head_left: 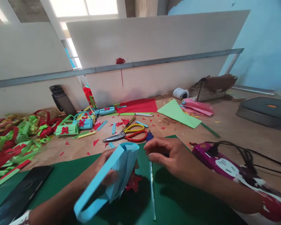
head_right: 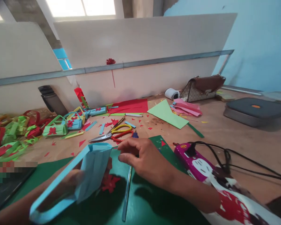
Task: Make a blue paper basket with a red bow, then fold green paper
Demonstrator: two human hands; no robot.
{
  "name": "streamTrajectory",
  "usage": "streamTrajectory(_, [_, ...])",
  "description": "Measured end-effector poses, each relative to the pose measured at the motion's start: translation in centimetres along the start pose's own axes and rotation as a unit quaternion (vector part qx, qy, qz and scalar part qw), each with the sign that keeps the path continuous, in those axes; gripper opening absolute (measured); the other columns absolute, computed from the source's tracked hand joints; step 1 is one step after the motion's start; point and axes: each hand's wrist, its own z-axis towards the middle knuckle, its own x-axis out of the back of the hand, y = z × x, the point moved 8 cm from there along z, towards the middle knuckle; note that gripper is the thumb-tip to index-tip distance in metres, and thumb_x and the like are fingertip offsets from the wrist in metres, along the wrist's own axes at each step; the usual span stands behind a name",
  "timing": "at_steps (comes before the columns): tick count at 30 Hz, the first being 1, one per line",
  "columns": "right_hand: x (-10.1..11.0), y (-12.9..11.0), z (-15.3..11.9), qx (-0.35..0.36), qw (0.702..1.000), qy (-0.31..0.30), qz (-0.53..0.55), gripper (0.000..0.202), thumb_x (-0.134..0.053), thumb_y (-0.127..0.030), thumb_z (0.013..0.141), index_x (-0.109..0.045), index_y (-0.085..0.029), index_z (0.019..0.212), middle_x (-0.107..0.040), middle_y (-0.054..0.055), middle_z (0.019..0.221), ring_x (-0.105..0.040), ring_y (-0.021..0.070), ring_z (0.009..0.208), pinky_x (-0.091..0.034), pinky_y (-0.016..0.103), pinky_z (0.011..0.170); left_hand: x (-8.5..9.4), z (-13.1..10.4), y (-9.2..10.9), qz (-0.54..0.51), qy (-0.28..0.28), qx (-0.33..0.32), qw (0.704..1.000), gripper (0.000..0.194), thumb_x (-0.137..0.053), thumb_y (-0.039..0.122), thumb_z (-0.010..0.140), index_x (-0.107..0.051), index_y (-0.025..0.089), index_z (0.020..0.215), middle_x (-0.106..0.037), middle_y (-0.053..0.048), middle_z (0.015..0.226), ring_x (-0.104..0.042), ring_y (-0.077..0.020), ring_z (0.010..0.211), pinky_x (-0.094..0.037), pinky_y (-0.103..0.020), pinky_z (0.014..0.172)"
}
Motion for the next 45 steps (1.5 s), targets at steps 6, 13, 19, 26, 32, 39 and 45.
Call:
streamTrajectory(6, [0.8, -1.5, -0.5, 0.069, 0.997, 0.026, 0.018, 0.008, -0.06, -0.017, 0.083, -0.066, -0.019, 0.087, -0.068, -0.002, 0.08, -0.062, 0.0111, 0.075, -0.049, 0.021, 0.068, -1.5, -0.1, 4.0, 0.379, 0.043, -0.078, 0.921, 0.061, -0.07, 0.023, 0.074, -0.049, 0.025, 0.131, -0.057, -0.007, 0.121, -0.054, -0.0267, 0.107, -0.041, -0.032, 0.094])
streamTrajectory(13, [0.6, -2.9, -1.3, 0.162, 0.984, 0.055, -0.053, 0.005, -0.061, -0.014, 0.083, -0.063, -0.017, 0.085, -0.066, -0.001, 0.078, -0.061, 0.0101, 0.071, -0.048, 0.021, 0.068, -2.2, -0.2, 3.0, 0.504, 0.027, -0.14, 0.852, 0.062, -0.067, 0.021, 0.079, -0.04, 0.028, 0.134, -0.051, -0.007, 0.129, -0.048, -0.0255, 0.118, -0.037, -0.034, 0.101])
streamTrajectory(19, [-0.2, -3.1, -1.8, 0.243, 0.96, 0.062, -0.123, 0.009, -0.06, -0.009, 0.083, -0.061, -0.014, 0.09, -0.065, 0.004, 0.082, -0.061, 0.0116, 0.079, -0.047, 0.021, 0.074, -2.4, 0.0, 2.1, 0.56, 0.008, -0.158, 0.813, 0.058, -0.064, 0.017, 0.08, -0.037, 0.022, 0.131, -0.049, -0.01, 0.128, -0.044, -0.0234, 0.12, -0.036, -0.037, 0.102])
streamTrajectory(26, [-1.6, -2.4, -1.9, 0.27, 0.943, 0.047, -0.187, 0.012, -0.049, -0.009, 0.088, -0.061, -0.013, 0.089, -0.066, 0.006, 0.08, -0.061, 0.0148, 0.075, -0.048, 0.026, 0.071, -3.3, 0.0, 2.3, 0.635, 0.015, -0.237, 0.735, 0.048, -0.058, 0.019, 0.083, -0.038, 0.015, 0.126, -0.054, -0.013, 0.119, -0.047, -0.0239, 0.113, -0.039, -0.041, 0.097])
streamTrajectory(32, [-2.2, -3.1, -2.5, 0.326, 0.904, 0.048, -0.273, 0.02, -0.043, -0.002, 0.085, -0.062, -0.008, 0.088, -0.066, 0.01, 0.078, -0.061, 0.0188, 0.075, -0.05, 0.03, 0.069, -3.6, -0.1, 2.6, 0.667, 0.024, -0.245, 0.703, 0.043, -0.055, 0.016, 0.084, -0.039, 0.012, 0.123, -0.055, -0.014, 0.117, -0.049, -0.0246, 0.109, -0.041, -0.042, 0.094])
streamTrajectory(39, [-2.9, -4.3, -3.6, 0.373, 0.838, 0.06, -0.393, 0.025, -0.039, -0.001, 0.085, -0.064, -0.004, 0.086, -0.065, 0.012, 0.071, -0.061, 0.0213, 0.07, -0.052, 0.035, 0.065, -4.0, -0.3, 2.8, 0.696, 0.043, -0.261, 0.667, 0.043, -0.057, 0.022, 0.085, -0.039, 0.011, 0.123, -0.056, -0.015, 0.117, -0.049, -0.026, 0.108, -0.041, -0.043, 0.093])
streamTrajectory(45, [-2.6, -3.9, -3.6, 0.365, 0.843, 0.072, -0.388, 0.025, -0.04, -0.001, 0.084, -0.064, -0.007, 0.084, -0.065, 0.01, 0.07, -0.062, 0.0191, 0.07, -0.053, 0.033, 0.067, -2.9, -0.1, 2.9, 0.682, 0.092, -0.241, 0.685, 0.043, -0.061, 0.015, 0.077, -0.043, 0.015, 0.117, -0.056, -0.013, 0.113, -0.051, -0.0246, 0.104, -0.042, -0.041, 0.091])
